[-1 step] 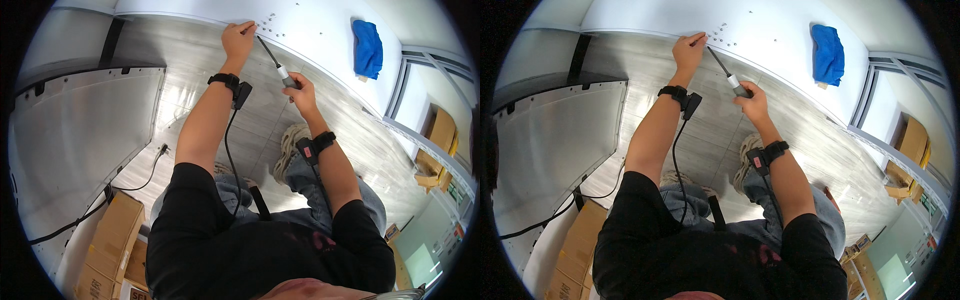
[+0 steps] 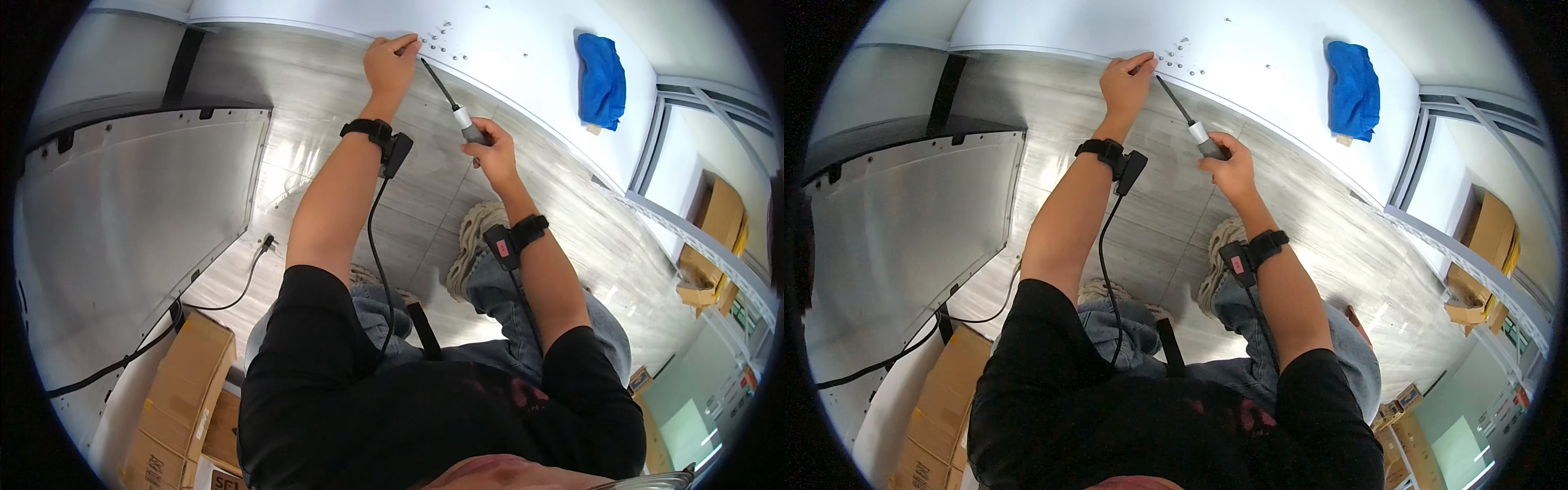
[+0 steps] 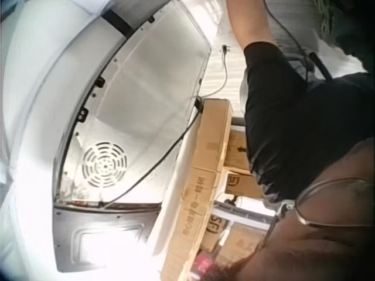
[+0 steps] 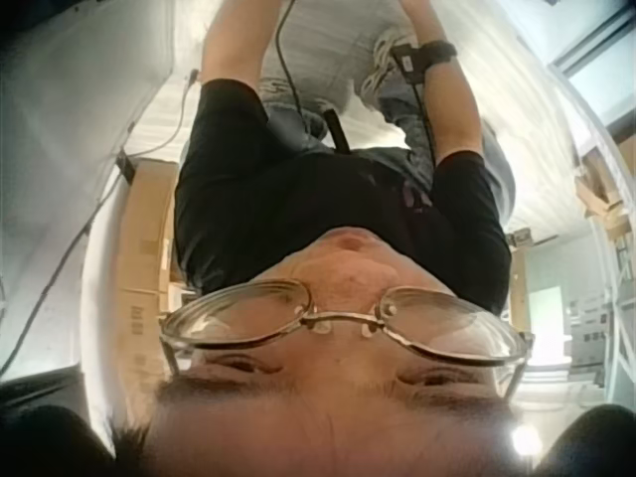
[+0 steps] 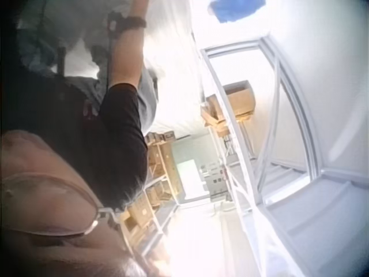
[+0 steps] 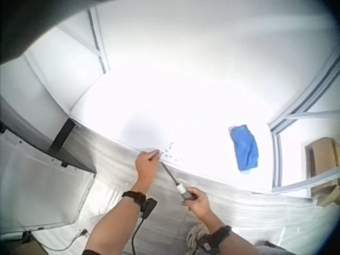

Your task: The person wipes the underside of a metal appliance with a blue cloth, then uses a screwdriver to tighten screws on the appliance's back panel. The person is sitting on the floor during the task.

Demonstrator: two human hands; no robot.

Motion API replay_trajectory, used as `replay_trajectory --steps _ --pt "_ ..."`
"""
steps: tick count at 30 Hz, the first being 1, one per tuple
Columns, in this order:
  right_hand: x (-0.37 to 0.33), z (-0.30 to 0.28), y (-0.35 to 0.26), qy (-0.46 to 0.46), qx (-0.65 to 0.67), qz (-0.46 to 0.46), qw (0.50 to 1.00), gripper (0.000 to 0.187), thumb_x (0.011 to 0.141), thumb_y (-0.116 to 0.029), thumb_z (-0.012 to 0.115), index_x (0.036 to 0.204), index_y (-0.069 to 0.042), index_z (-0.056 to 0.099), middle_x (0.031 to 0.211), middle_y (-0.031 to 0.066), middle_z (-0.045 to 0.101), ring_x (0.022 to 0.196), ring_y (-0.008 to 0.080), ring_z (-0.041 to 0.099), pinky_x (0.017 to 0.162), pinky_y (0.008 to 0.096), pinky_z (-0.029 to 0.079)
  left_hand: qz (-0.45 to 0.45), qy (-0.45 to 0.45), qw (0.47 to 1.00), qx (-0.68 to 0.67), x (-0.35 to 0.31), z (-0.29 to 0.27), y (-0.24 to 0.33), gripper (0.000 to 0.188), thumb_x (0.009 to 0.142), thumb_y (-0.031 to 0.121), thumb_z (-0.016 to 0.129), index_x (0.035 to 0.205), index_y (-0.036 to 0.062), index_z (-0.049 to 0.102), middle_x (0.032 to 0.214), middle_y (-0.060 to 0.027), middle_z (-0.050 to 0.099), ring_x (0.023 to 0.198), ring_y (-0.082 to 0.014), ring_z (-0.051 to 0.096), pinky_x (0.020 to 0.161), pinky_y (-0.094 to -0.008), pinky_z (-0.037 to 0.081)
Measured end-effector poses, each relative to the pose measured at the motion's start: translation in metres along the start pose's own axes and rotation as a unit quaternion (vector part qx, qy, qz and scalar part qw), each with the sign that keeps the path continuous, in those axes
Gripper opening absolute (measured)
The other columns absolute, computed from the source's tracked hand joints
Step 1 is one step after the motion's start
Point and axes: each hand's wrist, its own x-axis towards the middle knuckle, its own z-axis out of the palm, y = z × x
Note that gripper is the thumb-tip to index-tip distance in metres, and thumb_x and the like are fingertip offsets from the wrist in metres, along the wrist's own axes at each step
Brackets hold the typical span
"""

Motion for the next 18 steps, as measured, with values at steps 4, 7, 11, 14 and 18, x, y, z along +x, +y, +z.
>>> replay_trajectory --steps 4,7,11,14,18 --pt "0.004 0.009 -0.002 -0.017 0.014 -0.019 1.000 0.045 0.069 -0.001 0.071 0.113 -0.003 0.062 0.086 0.0061 0.061 0.060 0.0108 0.052 0.047 0.0255 0.041 0.033 0.003 0.999 -0.005 0.000 -0.004 -0.015 0.020 0.074 0.013 0.074 0.094 0.0104 0.074 0.072 -0.0058 0.059 0.066 -0.0197 0.057 0.061 -0.0326 0.047" --pt "0.008 0.026 -0.006 -0.026 0.014 -0.027 0.999 0.045 0.070 -0.001 0.069 0.114 -0.003 0.062 0.086 0.0052 0.061 0.062 0.0107 0.053 0.047 0.0254 0.041 -0.029 -0.012 0.998 -0.060 -0.009 -0.021 -0.019 0.021 0.081 0.010 0.068 0.102 0.0067 0.071 0.078 -0.0044 0.061 0.065 -0.0144 0.056 0.061 -0.0291 0.046" --pt "0.009 0.066 -0.023 -0.092 -0.006 -0.033 0.995 0.043 0.072 -0.004 0.069 0.114 -0.004 0.062 0.085 0.0043 0.060 0.064 0.0104 0.054 0.049 0.0247 0.043 -0.246 -0.046 0.933 -0.259 -0.013 -0.078 -0.018 0.021 0.092 0.011 0.052 0.108 0.0033 0.065 0.087 -0.0055 0.064 0.070 -0.0143 0.059 0.064 -0.0279 0.050" --pt "0.001 0.113 -0.035 -0.172 -0.022 -0.029 0.984 0.043 0.073 -0.006 0.068 0.115 -0.003 0.060 0.085 0.0038 0.059 0.067 0.0101 0.054 0.049 0.0254 0.044 -0.315 -0.059 0.884 -0.341 -0.020 -0.138 -0.027 0.029 0.096 0.011 0.038 0.115 0.0013 0.058 0.091 -0.0093 0.065 0.076 -0.0181 0.064 0.067 -0.0304 0.054" --pt "-0.019 0.176 -0.026 -0.298 -0.035 0.008 0.954 0.041 0.076 -0.007 0.066 0.116 -0.002 0.057 0.085 0.0030 0.057 0.069 0.0112 0.055 0.050 0.0265 0.046 -0.356 0.054 0.873 -0.328 -0.057 -0.225 -0.030 0.031 0.096 0.009 0.032 0.115 0.0000 0.055 0.095 -0.0124 0.065 0.079 -0.0224 0.066 0.069 -0.0322 0.056"
